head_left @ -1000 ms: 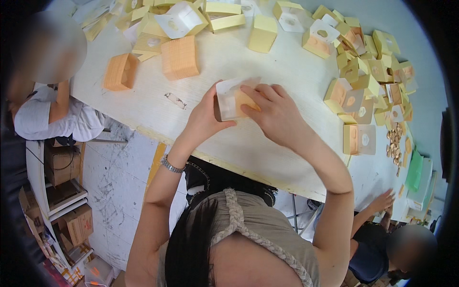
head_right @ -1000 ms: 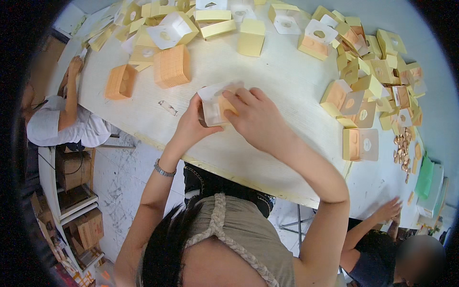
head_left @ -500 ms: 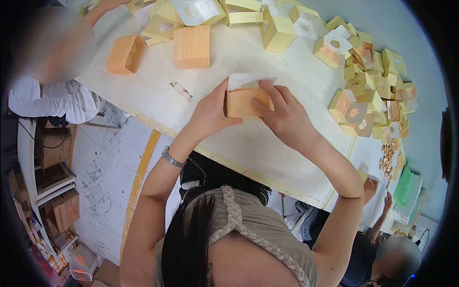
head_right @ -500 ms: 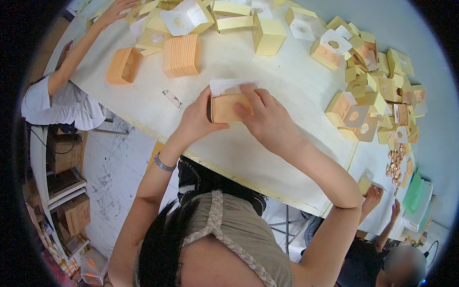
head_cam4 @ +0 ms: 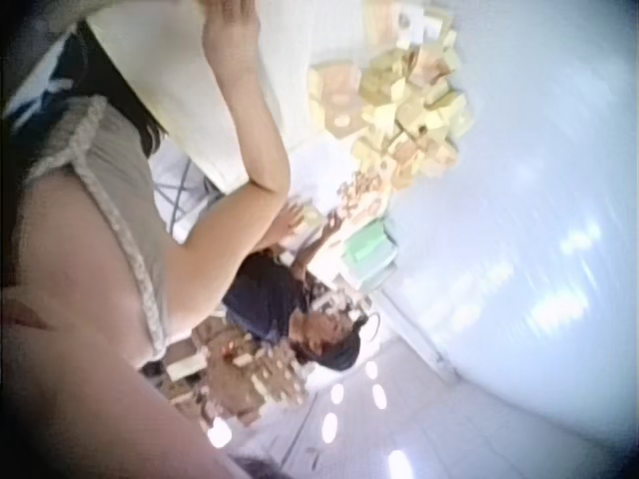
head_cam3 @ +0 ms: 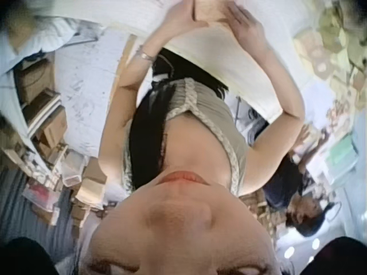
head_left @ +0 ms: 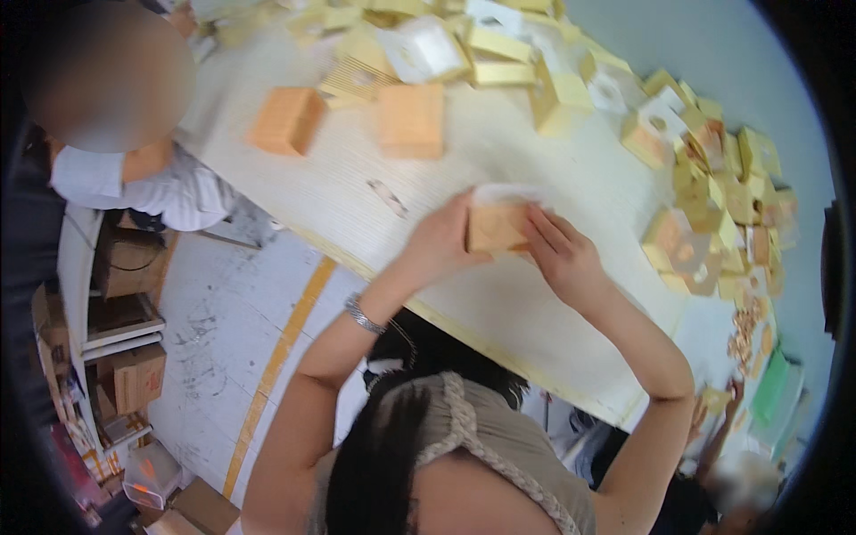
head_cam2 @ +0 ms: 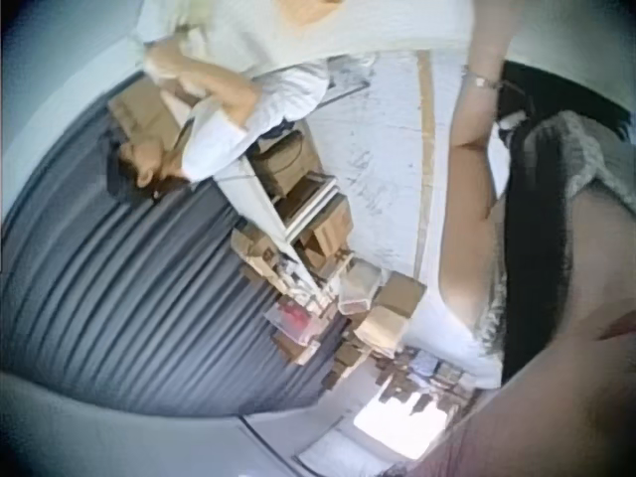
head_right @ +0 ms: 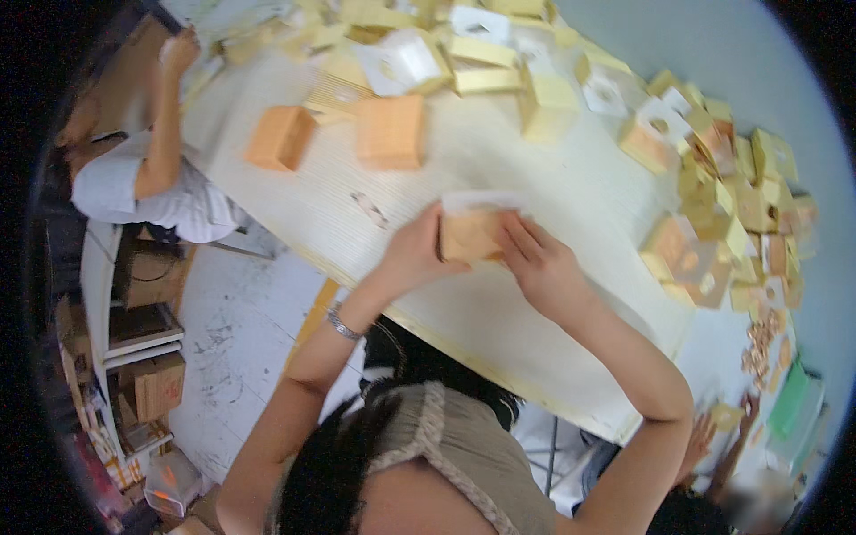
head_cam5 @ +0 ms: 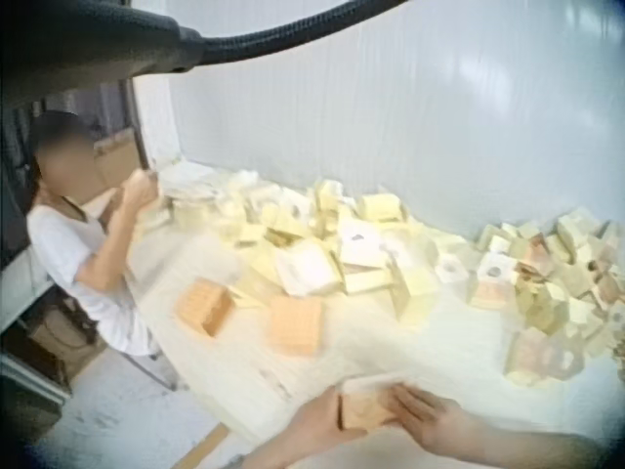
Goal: The person repeatedly picks up flat white paper pieces and orange corrugated inserts, folds the white pieces into small box shapes, inserts the orange pieces inside, and places the finished boxes on the table. The process is continuous and repetitive throughout the clip.
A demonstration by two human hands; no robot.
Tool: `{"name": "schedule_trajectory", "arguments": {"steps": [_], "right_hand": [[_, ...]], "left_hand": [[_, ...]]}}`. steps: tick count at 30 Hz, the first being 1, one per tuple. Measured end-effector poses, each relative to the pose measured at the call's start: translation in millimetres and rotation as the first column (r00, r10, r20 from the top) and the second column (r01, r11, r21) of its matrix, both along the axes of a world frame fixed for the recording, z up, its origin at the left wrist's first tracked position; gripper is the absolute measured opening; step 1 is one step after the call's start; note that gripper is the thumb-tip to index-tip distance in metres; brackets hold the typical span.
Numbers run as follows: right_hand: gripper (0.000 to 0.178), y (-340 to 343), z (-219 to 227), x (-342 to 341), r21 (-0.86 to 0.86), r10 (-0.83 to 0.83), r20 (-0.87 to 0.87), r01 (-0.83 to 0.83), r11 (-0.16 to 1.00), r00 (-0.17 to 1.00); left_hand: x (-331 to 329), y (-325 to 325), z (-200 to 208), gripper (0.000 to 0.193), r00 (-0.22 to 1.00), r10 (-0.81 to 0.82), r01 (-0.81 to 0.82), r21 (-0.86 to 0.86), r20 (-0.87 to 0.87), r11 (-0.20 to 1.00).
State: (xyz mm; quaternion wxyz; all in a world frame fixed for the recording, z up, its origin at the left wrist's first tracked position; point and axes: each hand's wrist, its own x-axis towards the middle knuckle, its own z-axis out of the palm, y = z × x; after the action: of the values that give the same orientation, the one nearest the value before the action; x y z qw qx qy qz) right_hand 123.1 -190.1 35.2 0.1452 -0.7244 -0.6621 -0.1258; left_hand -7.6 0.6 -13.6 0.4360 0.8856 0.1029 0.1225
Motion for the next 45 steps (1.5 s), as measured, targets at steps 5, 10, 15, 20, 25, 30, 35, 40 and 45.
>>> {"name": "schedule_trajectory", "arguments": {"steps": [5,10,15,20,25,30,35,40,45], "right_hand": [[0.033,6,4,0,-0.039,0.051,0.091,-0.047,0.998,0.995],[0.03,2,17,-6,-0.104,0.053,0.039,-0.049,0.993,0.998],[0.028,-7,14,-14,-0.24,0.151,0.083,-0.127,0.962,0.985],[0.028,8,21,-24,-0.355,0.124,0.058,-0.096,0.93,0.991],[0.028,11,-11,-39,-0.11,0.103,-0.05,-0.108,0.988,0.993],[0.029,30,-7,-46,-0.077,0.039,-0.179,-0.053,0.996,0.983],[0.028,32,-14,-41,-0.107,0.026,-0.275,-0.058,0.993,0.961],[0.023,11,1,-11,-0.241,0.103,-0.153,-0.138,0.961,0.983],[0.028,9,43,123,0.515,-0.69,0.088,0.56,0.649,0.719]], "left_hand": [[-1,4,11,0.095,1.0,0.0,0.0,-0.052,-0.008,0.999],[-2,1,10,0.095,0.995,-0.002,-0.003,-0.053,-0.098,0.999],[-2,-3,16,0.092,0.998,-0.002,0.0,-0.018,-0.065,1.0],[-4,-5,20,0.089,0.997,0.001,0.001,0.034,-0.078,0.999],[0,-5,18,0.085,0.999,-0.007,0.009,0.047,-0.053,0.999],[-3,-5,12,0.076,1.0,-0.009,0.01,0.055,-0.028,0.998],[-3,-4,22,0.076,0.988,-0.07,0.077,0.043,-0.138,0.996],[-12,5,4,0.088,0.994,-0.11,0.106,0.18,0.017,0.978],[-9,4,2,0.089,0.978,-0.031,0.044,-0.059,0.208,0.997]]}}
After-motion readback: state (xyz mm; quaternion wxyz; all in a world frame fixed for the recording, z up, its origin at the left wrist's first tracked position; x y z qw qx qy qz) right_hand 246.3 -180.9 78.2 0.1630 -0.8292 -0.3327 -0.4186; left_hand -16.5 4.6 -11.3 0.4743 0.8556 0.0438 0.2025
